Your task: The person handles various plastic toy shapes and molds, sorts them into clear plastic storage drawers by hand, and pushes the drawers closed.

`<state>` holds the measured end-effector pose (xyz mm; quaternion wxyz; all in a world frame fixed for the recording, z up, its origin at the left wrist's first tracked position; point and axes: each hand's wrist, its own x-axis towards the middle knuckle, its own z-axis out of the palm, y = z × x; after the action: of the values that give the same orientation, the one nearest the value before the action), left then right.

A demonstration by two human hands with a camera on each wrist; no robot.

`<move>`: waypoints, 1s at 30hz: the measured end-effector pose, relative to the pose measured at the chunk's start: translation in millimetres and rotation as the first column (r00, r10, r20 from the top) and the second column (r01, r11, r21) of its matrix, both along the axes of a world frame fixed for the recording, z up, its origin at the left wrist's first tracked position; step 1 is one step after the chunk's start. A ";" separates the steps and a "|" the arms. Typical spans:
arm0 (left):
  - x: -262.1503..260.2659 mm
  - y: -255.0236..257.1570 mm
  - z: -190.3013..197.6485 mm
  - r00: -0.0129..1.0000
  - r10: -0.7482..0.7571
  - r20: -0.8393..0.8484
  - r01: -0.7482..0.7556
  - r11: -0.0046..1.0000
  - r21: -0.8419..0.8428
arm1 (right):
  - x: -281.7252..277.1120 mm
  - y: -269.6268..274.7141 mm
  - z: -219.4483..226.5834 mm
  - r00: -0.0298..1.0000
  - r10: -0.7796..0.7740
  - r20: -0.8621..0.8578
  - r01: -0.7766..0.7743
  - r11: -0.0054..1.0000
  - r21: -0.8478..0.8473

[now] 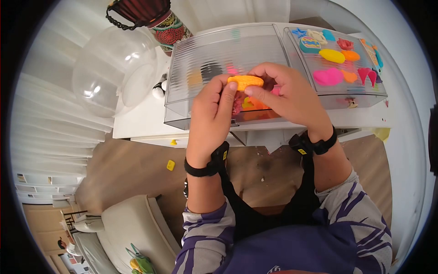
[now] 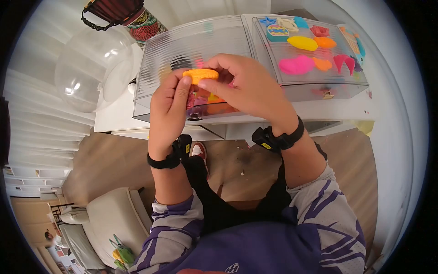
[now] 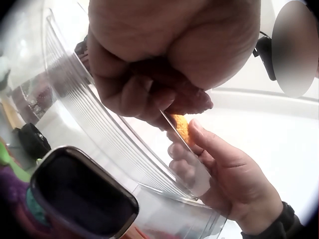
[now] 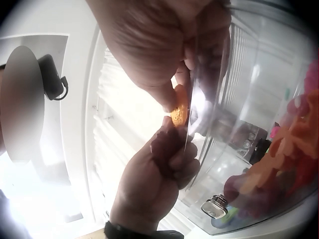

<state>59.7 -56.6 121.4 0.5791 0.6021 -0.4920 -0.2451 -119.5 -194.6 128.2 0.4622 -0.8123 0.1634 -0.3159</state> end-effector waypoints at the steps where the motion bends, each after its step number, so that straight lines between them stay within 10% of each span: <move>1: -1.1 -1.0 -0.4 1.000 -0.015 -0.008 0.015 1.000 -0.012 | -0.3 -0.3 -0.4 1.000 -0.001 -0.020 0.000 0.999 -0.051; 30: 2.5 2.9 3.3 0.983 -0.074 -0.167 0.080 0.996 0.029 | -0.1 2.7 -6.6 0.999 -0.026 0.027 0.029 0.995 -0.090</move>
<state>62.2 -53.7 124.7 0.5973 0.5703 -0.4605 -0.3254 -119.5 -191.9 121.6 0.4225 -0.8260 0.1542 -0.3397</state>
